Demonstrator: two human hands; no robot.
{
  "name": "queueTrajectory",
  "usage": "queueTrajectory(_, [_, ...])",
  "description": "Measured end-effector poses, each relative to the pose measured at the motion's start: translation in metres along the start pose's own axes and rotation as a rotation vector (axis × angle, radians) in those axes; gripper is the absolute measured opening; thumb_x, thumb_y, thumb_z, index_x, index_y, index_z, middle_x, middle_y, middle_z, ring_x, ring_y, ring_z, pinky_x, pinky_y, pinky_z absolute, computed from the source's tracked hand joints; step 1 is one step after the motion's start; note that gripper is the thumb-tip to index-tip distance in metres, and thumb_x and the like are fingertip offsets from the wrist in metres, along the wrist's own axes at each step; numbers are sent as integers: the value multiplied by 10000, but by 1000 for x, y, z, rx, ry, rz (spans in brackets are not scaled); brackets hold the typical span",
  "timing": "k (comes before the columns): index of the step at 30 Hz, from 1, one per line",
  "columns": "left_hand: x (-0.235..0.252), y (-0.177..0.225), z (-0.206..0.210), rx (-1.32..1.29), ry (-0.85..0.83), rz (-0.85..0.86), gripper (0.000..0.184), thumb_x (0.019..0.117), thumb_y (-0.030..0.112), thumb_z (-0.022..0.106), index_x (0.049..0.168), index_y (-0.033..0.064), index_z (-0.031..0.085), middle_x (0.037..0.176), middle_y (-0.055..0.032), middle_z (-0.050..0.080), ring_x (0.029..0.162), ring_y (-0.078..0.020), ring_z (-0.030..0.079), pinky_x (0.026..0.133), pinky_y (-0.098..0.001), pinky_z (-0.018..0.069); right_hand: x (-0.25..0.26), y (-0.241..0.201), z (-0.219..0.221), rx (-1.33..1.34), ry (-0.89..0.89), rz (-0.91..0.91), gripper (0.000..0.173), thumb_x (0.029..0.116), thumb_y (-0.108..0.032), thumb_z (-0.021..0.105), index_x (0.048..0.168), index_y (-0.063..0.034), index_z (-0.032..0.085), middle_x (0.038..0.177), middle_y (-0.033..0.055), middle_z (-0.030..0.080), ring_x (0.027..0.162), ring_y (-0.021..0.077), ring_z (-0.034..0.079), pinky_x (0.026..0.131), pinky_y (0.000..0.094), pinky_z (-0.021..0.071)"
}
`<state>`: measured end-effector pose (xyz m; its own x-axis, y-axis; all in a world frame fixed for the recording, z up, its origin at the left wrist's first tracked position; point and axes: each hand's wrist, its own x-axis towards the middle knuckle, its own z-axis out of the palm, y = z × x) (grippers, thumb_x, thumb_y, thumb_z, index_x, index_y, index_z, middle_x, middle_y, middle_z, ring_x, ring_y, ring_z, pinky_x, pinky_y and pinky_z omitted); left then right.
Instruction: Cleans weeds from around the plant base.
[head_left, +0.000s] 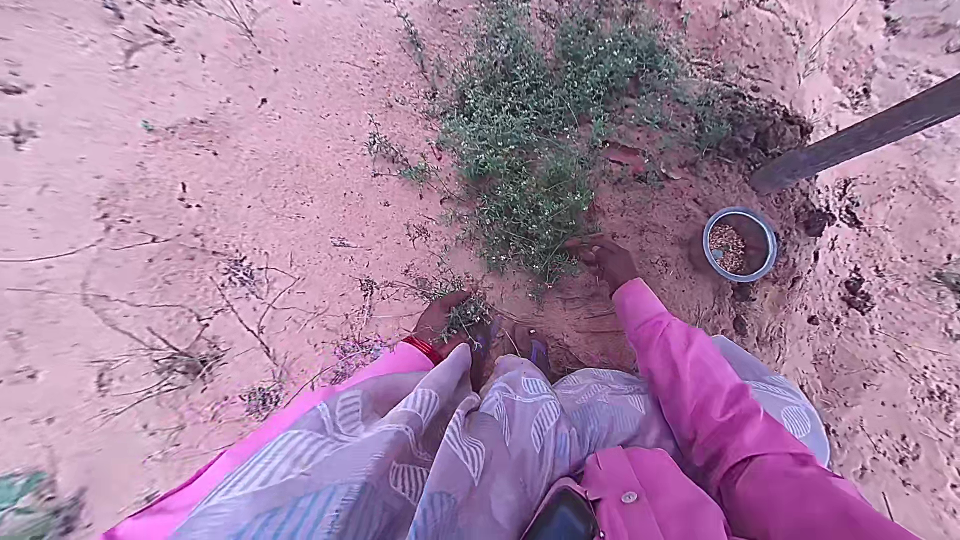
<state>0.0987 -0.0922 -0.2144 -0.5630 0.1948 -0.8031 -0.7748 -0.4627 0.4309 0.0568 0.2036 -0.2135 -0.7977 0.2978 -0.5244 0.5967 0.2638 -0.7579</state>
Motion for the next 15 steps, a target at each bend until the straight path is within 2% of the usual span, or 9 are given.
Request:
queueTrajectory(3, [-3,-2,-5,17,52,-50,235,1101,191,344,1081,75,547,758,-21,601,570,-67,584,487,-202,489,56,4,12,163,-1,251,424,1126,-177,372,1547,-142,417,1399,169,571,1075,240,635,886,397,522])
queueTrajectory(5, [-8,-2,-9,-5,80,-25,216,1097,144,346,1068,57,542,755,-23,609,592,-64,606,517,-201,513,76,-1,39,158,67,287,398,1106,-212,458,1473,-57,465,1287,167,616,982,207,633,829,355,527])
queueTrajectory(6, [-11,0,-10,-10,102,-4,207,1095,129,355,1067,49,545,761,-24,610,603,-61,606,532,-200,514,80,-8,56,111,96,241,406,1087,-204,514,1440,-5,491,1296,193,609,1013,227,631,853,372,539])
queueTrajectory(7, [-13,1,-13,3,120,12,200,1095,118,360,1069,48,546,767,-18,610,614,-51,606,550,-194,516,73,-20,76,83,109,154,438,1078,-207,551,1454,6,484,1368,206,567,1100,255,620,897,403,539])
queueTrajectory(8, [-14,1,-18,26,122,19,202,1096,111,359,1075,47,549,778,-12,610,631,-44,607,571,-191,518,59,-32,93,42,52,28,501,1067,-165,555,1526,-3,435,1550,232,425,1297,328,552,1017,472,515])
queueTrajectory(10, [-10,-7,-29,73,104,18,212,1098,110,351,1063,58,553,785,10,610,657,-21,611,601,-178,524,19,-52,126,-121,-117,-325,459,1028,-36,533,1485,6,514,1654,262,263,1400,398,468,1050,491,490])
queueTrajectory(13, [-5,-12,-35,107,94,33,232,1101,121,340,1074,59,562,813,19,616,686,-8,618,624,-170,526,-18,-64,156,-220,-388,-766,449,915,82,612,1316,-93,714,1675,277,198,1394,414,487,1024,484,532])
queueTrajectory(14, [-7,-12,-32,122,110,44,230,1100,116,343,1075,53,562,812,17,612,682,-9,613,621,-171,524,-22,-62,155,-217,-398,-814,430,922,81,610,1292,-104,730,1661,278,239,1348,405,533,966,470,564])
queueTrajectory(15, [-10,-9,-26,146,130,54,222,1101,110,353,1086,43,564,815,10,606,684,-13,607,626,-174,518,-20,-57,147,-193,-326,-832,393,934,78,589,1257,-84,743,1612,271,354,1302,386,577,946,456,573])
